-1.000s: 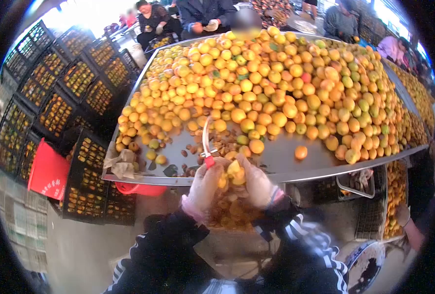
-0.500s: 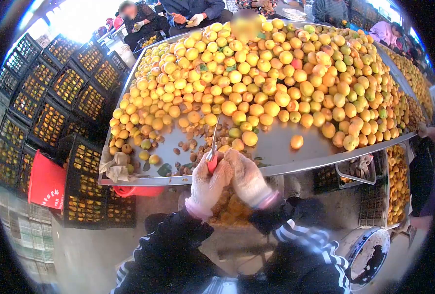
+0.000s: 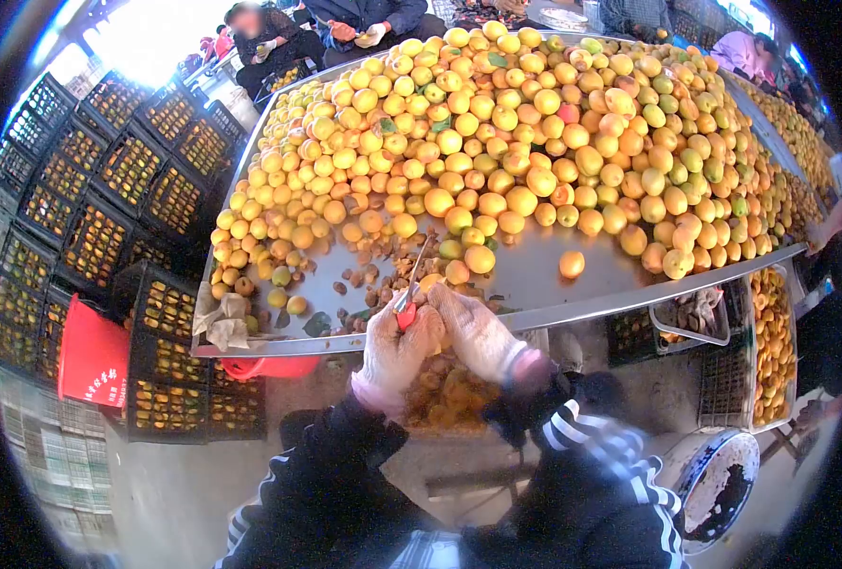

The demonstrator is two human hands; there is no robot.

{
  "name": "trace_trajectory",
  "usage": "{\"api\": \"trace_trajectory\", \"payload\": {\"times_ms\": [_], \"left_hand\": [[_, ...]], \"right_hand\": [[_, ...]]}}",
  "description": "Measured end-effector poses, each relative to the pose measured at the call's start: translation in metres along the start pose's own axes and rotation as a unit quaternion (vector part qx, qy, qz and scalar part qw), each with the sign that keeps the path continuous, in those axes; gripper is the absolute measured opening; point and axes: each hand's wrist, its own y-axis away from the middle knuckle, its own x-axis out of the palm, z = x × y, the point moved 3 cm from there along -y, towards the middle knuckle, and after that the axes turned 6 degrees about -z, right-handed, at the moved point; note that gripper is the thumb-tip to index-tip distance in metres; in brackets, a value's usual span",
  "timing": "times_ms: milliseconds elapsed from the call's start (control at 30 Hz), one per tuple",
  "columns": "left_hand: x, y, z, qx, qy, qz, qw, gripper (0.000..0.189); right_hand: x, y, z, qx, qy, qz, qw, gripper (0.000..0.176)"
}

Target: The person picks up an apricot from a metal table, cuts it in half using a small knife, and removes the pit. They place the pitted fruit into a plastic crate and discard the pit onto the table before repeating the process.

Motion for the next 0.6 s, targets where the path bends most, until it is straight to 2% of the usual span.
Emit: {"api": "trace_trajectory", "payload": {"times_ms": [100,133,167,200,233,267,300,333,367,433,500,600], "left_hand": [[-0.006,-0.002,0.01,-0.016,0.023,-0.021,0.999,0.017],[-0.009,-0.002,0.014,-0.02,0.032,-0.04,0.998,0.016],[-0.01,-0.001,0.013,-0.02,0.032,-0.04,0.999,0.016],[-0.011,-0.004,0.01,-0.026,0.025,-0.045,0.998,0.015],[-0.012,-0.005,0.009,-0.033,0.017,-0.05,0.998,0.014],[-0.01,-0.007,0.01,-0.07,0.109,-0.061,0.99,0.014],[-0.009,-0.008,0.014,-0.069,0.107,-0.06,0.99,0.014],[-0.011,-0.009,0.022,-0.077,0.137,-0.09,0.983,0.014],[-0.011,-0.009,0.025,-0.084,0.168,-0.119,0.975,0.013],[-0.013,-0.008,0.025,-0.054,0.167,-0.122,0.977,0.014],[-0.018,-0.004,0.024,-0.053,0.148,-0.136,0.978,0.015],[-0.02,-0.003,0.025,-0.03,0.134,-0.12,0.983,0.014]], "right_hand": [[-0.004,-0.003,-0.004,0.018,0.03,-0.012,0.999,0.05],[-0.004,-0.001,-0.005,0.123,-0.115,0.024,0.985,0.049],[-0.002,0.002,-0.004,0.223,-0.256,0.059,0.939,0.049],[0.006,0.001,0.005,0.245,-0.252,0.01,0.936,0.048],[0.009,0.0,0.005,0.244,-0.251,0.011,0.937,0.048],[0.01,-0.003,0.003,0.237,-0.273,-0.016,0.932,0.048],[0.009,-0.005,0.0,0.23,-0.295,-0.044,0.927,0.047],[0.004,-0.01,-0.007,0.21,-0.304,0.01,0.929,0.051],[0.005,-0.01,-0.009,0.208,-0.304,0.007,0.93,0.051],[0.002,-0.012,-0.009,0.16,-0.265,-0.065,0.949,0.054],[-0.009,-0.013,-0.012,0.15,-0.226,-0.082,0.959,0.056],[-0.016,-0.011,-0.006,0.13,-0.3,-0.094,0.94,0.061]]}}
